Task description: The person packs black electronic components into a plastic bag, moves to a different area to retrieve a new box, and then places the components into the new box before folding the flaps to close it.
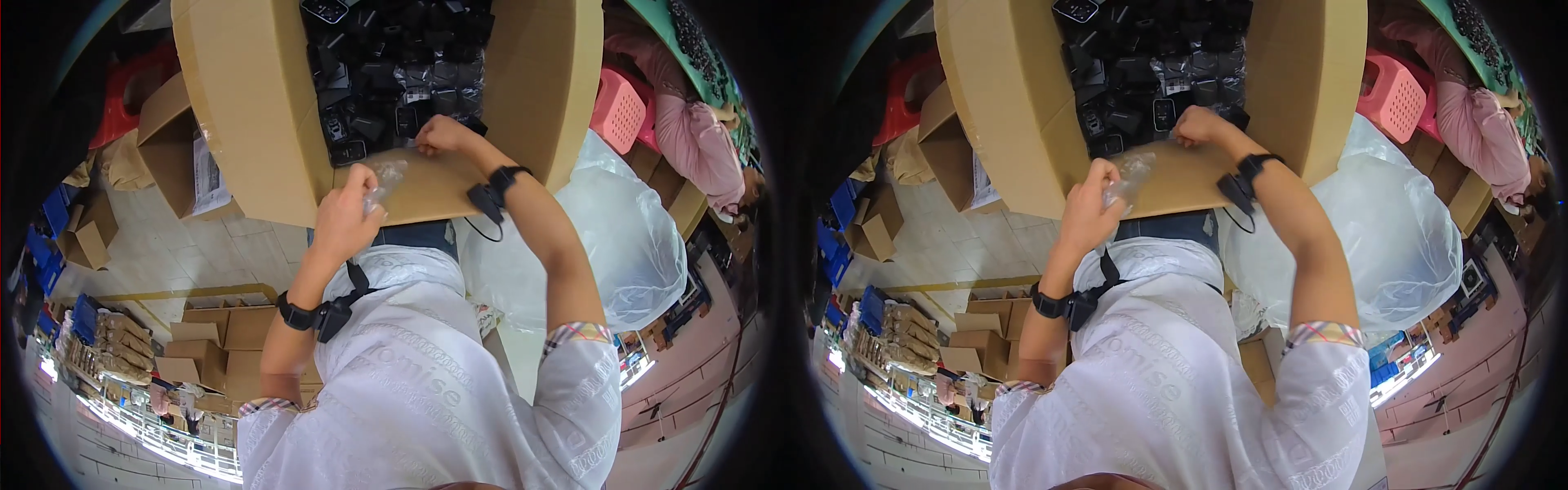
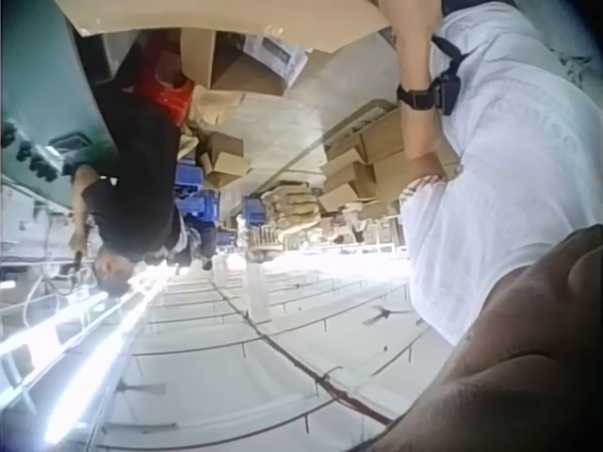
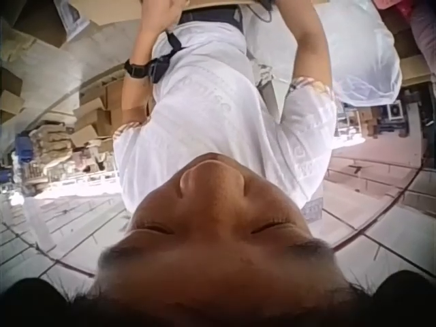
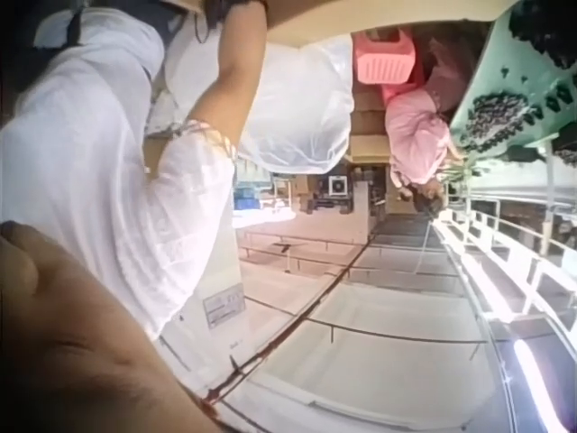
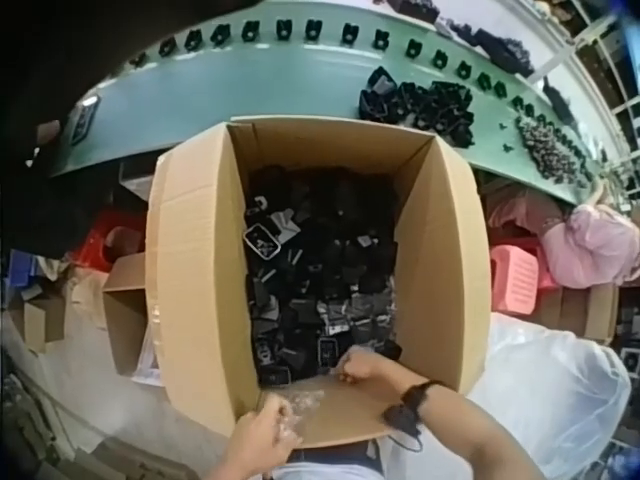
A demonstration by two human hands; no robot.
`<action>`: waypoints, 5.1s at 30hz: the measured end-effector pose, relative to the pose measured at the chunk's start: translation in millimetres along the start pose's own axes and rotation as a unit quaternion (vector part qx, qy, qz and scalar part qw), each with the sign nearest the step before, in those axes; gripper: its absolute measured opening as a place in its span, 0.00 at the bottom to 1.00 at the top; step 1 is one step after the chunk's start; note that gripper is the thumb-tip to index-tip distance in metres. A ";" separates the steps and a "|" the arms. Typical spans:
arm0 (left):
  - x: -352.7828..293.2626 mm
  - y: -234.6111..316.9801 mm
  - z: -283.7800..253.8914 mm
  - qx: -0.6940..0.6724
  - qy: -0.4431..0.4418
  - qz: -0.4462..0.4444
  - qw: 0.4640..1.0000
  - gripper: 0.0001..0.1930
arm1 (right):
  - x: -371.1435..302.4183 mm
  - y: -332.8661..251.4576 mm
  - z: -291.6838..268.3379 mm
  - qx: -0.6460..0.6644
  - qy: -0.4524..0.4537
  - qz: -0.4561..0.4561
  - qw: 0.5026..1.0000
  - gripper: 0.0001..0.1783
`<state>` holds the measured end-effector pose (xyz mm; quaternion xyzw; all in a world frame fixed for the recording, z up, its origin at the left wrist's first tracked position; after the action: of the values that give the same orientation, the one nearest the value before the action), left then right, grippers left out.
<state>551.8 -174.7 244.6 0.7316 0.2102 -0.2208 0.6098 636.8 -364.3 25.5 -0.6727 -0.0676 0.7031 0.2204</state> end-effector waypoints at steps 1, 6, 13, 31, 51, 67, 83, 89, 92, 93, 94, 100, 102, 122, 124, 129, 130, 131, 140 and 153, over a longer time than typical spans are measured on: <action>0.3 4.9 -2.0 0.002 -0.004 0.002 1.000 0.15 | 16.4 9.1 2.8 -0.056 -0.020 0.072 0.996 0.14; -10.2 3.0 -11.3 0.036 0.006 0.006 0.999 0.22 | 37.4 0.6 21.7 -0.207 -0.107 0.145 0.961 0.32; -13.2 9.0 -1.4 0.068 0.014 0.067 0.995 0.19 | 50.0 28.9 8.0 -0.191 0.135 -0.066 0.970 0.38; -1.2 4.0 7.5 0.199 0.010 -0.005 0.980 0.14 | -28.5 -8.2 5.6 0.071 -0.096 0.059 0.991 0.09; 17.1 -49.6 18.9 0.006 -0.080 -0.103 0.991 0.12 | 28.3 17.9 6.4 0.165 0.062 0.111 0.978 0.07; 1.5 -5.7 11.3 0.122 -0.077 -0.088 0.986 0.14 | 27.4 4.7 -24.1 -0.030 0.156 0.057 0.986 0.09; 6.9 -7.2 25.0 0.202 0.000 0.070 0.977 0.10 | -117.3 -106.2 60.1 0.195 -0.219 -0.073 0.953 0.12; -18.9 0.2 -14.2 0.172 0.052 0.002 0.984 0.10 | -10.1 -53.8 19.7 -0.297 0.121 -0.070 0.945 0.21; -23.9 -2.0 -20.2 0.215 0.048 -0.029 0.975 0.10 | -3.5 -78.5 37.4 -0.310 0.076 -0.104 0.942 0.21; -24.6 -0.5 -21.4 0.217 0.048 -0.025 0.975 0.09 | -1.6 -74.9 33.9 -0.309 0.077 -0.103 0.942 0.21; -26.1 2.4 -21.4 0.216 0.046 -0.023 0.975 0.09 | -2.4 -72.3 34.2 -0.167 0.031 -0.136 0.976 0.20; -30.1 10.3 -25.0 0.215 0.089 0.014 0.972 0.09 | -93.0 -100.7 3.2 -0.306 0.207 -0.160 0.916 0.17; -28.5 16.5 -22.8 0.229 0.087 0.026 0.969 0.09 | -117.4 -111.1 4.5 -0.199 0.209 -0.162 0.944 0.17; -11.7 -38.4 14.0 -0.353 0.054 -0.075 0.931 0.26 | -177.0 -165.8 93.8 -0.238 0.203 -0.329 0.891 0.14; -14.0 -49.4 11.9 -0.387 0.018 -0.120 0.914 0.24 | -183.7 -182.4 105.0 -0.278 0.197 -0.404 0.849 0.14; -32.9 -66.2 14.5 -0.297 -0.024 -0.186 0.936 0.17 | -147.0 -168.1 68.4 0.132 -0.196 -0.275 0.932 0.14; -34.1 -48.2 3.2 -0.217 0.015 -0.122 0.968 0.14 | -111.5 -134.3 42.7 0.139 -0.107 -0.207 0.963 0.15; -36.8 -31.9 -7.9 -0.135 0.060 -0.056 0.987 0.11 | -68.7 -95.3 20.7 0.143 -0.021 -0.137 0.980 0.17; -37.1 1.4 -15.8 -0.093 0.076 0.123 0.985 0.07 | 52.3 -32.5 25.4 -0.368 0.167 -0.015 0.915 0.19; -31.2 -6.9 0.3 0.001 0.092 0.127 0.988 0.11 | 62.8 -72.4 54.5 -0.399 0.123 0.028 0.908 0.22</action>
<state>522.4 -175.0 257.1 0.7701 0.1700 -0.0736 0.6104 599.7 -263.5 1.0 -0.7874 -0.2956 0.5351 -0.0795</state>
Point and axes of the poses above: each hand's wrist, its own x-axis towards the middle knuckle, its own z-axis out of the palm, y = z × x, the point moved 8 cm from there along x, towards the middle knuckle, and after that the axes turned 11 degrees about -x, right-handed, at the moved point
